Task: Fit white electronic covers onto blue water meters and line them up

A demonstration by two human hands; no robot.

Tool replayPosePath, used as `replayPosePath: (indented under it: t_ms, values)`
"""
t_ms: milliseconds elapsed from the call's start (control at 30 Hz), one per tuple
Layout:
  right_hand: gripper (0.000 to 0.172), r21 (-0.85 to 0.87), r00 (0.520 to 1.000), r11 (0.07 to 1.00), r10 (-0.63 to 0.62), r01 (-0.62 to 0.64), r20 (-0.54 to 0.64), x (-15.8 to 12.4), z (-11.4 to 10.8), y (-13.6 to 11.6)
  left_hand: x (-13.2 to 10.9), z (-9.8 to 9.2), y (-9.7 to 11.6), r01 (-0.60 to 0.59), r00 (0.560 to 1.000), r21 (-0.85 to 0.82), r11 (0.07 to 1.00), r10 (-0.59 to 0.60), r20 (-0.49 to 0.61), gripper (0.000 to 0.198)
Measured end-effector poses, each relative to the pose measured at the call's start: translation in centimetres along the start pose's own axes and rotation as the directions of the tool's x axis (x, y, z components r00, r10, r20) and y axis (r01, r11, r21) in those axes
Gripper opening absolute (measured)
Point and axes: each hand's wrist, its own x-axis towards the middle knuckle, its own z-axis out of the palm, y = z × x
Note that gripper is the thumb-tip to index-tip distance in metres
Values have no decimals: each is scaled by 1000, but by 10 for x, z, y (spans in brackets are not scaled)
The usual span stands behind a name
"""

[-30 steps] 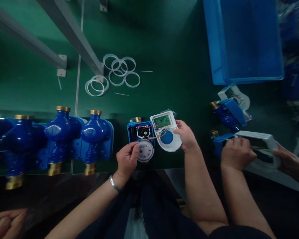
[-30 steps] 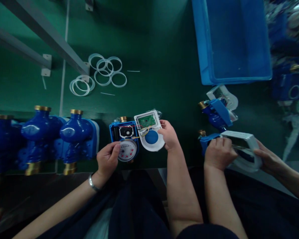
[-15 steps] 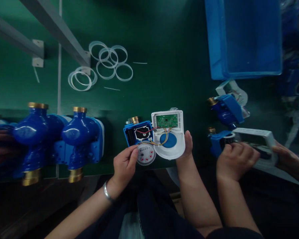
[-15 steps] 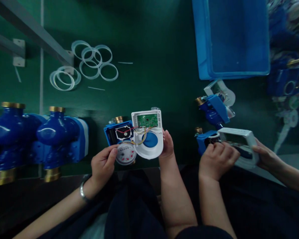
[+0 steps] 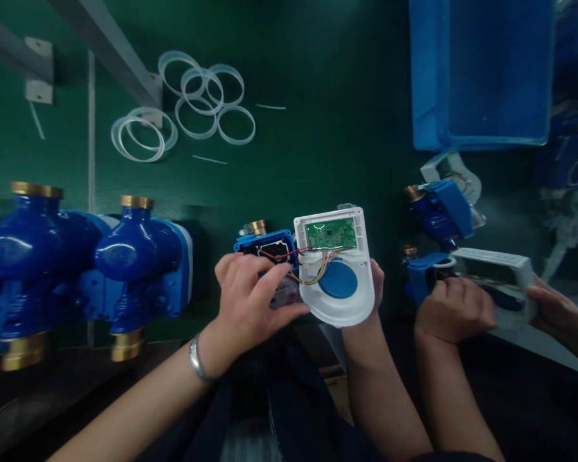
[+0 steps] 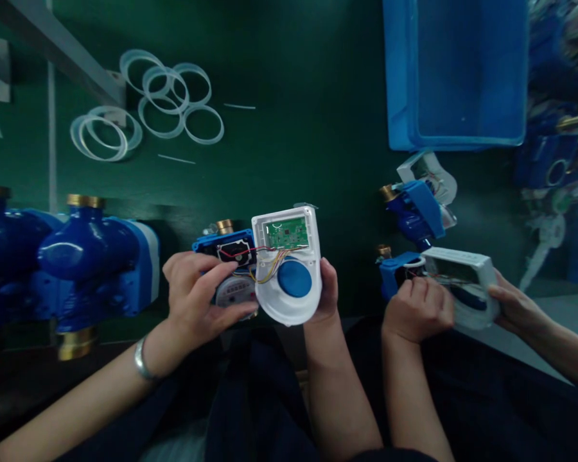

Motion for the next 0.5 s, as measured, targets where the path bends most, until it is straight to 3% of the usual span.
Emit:
replayPosePath:
  t_ms: [100,233,400,500]
  values:
    - [25,140,999,990,-15,20,-40,-2,5,5,13,5,2,7,999,-17,1000,-7,36,64]
    - [31,213,999,977,6,0,-32,-1,13,10,18,9,3,77,991,-46,996,-71,112,57]
    - [22,-77,992,993,-83,90,99,7,9,9,19,8,-6,122,986,-133,984,-105,127,38]
    - [25,-138,976,980,-115,142,186,12,4,6,21,9,-18,139,988,-199,970,-124,88,28]
